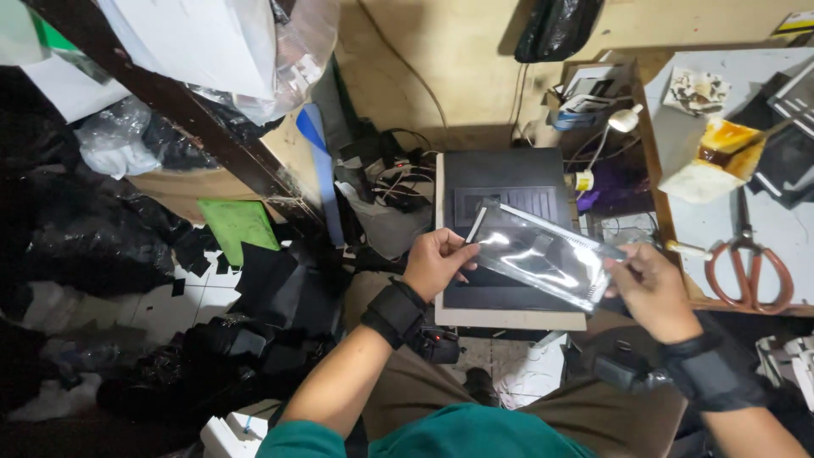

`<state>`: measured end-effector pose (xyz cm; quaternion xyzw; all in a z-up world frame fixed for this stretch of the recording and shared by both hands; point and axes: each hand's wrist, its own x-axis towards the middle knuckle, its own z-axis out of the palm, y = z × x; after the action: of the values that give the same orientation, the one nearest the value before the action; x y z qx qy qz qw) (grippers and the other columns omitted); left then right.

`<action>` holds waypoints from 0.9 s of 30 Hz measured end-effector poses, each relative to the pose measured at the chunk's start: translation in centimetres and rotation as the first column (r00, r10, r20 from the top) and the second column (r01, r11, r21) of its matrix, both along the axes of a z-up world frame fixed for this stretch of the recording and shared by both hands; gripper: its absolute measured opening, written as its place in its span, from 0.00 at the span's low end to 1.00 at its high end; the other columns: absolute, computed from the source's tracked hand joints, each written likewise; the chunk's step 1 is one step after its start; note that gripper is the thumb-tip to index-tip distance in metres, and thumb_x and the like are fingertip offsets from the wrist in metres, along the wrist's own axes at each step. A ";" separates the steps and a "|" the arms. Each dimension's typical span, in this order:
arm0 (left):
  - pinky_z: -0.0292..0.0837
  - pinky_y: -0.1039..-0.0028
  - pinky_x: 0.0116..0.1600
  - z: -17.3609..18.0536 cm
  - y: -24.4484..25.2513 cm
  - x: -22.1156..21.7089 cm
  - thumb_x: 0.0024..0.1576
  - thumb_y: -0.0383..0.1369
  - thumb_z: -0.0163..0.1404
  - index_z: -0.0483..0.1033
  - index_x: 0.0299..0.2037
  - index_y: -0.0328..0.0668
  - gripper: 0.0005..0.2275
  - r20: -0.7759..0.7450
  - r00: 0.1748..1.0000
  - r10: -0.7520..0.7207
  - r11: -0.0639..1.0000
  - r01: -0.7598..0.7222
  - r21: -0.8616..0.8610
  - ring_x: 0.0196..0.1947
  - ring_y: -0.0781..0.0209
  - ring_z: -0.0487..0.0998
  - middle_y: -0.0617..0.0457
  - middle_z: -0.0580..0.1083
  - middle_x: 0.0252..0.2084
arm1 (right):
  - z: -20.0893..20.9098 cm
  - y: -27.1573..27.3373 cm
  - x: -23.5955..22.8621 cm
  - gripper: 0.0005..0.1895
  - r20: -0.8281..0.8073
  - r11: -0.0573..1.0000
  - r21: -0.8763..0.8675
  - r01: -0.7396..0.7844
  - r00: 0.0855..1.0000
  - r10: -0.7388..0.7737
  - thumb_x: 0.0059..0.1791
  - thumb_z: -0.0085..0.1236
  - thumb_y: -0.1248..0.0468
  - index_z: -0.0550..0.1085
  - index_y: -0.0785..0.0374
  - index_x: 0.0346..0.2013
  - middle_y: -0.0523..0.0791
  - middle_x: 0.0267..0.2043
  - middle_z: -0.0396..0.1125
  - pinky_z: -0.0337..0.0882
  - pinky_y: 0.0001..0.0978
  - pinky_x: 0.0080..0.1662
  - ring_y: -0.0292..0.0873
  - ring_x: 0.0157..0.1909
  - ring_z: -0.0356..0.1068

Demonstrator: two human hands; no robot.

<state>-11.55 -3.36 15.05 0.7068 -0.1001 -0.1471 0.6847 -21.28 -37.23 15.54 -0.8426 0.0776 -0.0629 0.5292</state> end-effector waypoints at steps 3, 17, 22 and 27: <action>0.85 0.72 0.27 0.1 0.1 0.1 0.57 0.27 0.60 0.74 0.31 0.34 0.07 -0.013 0.998 0.064 0.996 -0.065 -0.063 0.25 0.59 0.83 0.44 0.78 0.24 | 0.2 2.3 0.8 0.15 0.121 0.973 -0.232 0.020 0.993 0.008 0.55 0.56 0.63 0.70 0.67 0.53 0.50 0.47 0.70 0.72 0.37 0.48 0.46 0.42 0.72; 0.85 0.73 0.40 2.0 -3.0 -0.8 0.60 0.21 0.54 0.75 0.45 0.25 0.06 0.023 0.996 -0.083 0.995 0.084 -0.048 0.36 0.55 0.84 0.32 0.80 0.36 | 5.0 12.6 4.5 0.03 0.437 0.909 -0.408 -0.082 0.857 0.274 0.51 0.62 0.64 0.82 0.57 0.37 0.44 0.34 0.76 0.75 0.35 0.33 0.52 0.34 0.77; 0.85 0.70 0.40 2.0 -3.4 -1.0 0.60 0.19 0.53 0.76 0.44 0.25 0.05 0.053 0.995 -0.089 0.995 0.091 -0.029 0.36 0.53 0.84 0.30 0.79 0.37 | 4.9 12.6 4.7 0.02 0.367 0.899 -0.428 -0.095 0.890 0.269 0.50 0.63 0.64 0.82 0.57 0.35 0.43 0.34 0.77 0.75 0.38 0.33 0.54 0.35 0.77; 0.85 0.70 0.40 1.4 -3.8 -0.7 0.60 0.20 0.53 0.77 0.43 0.27 0.04 0.069 0.993 -0.100 0.995 0.101 -0.019 0.36 0.54 0.84 0.30 0.80 0.37 | 5.3 12.1 5.1 0.04 0.348 0.907 -0.385 -0.173 0.883 0.316 0.51 0.59 0.68 0.81 0.61 0.33 0.48 0.34 0.77 0.75 0.43 0.32 0.60 0.35 0.76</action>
<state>-12.26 -7.17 16.49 0.6978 -0.1604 -0.1563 0.6804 -16.16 -25.16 20.87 -0.8933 -0.1536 -0.1787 0.3827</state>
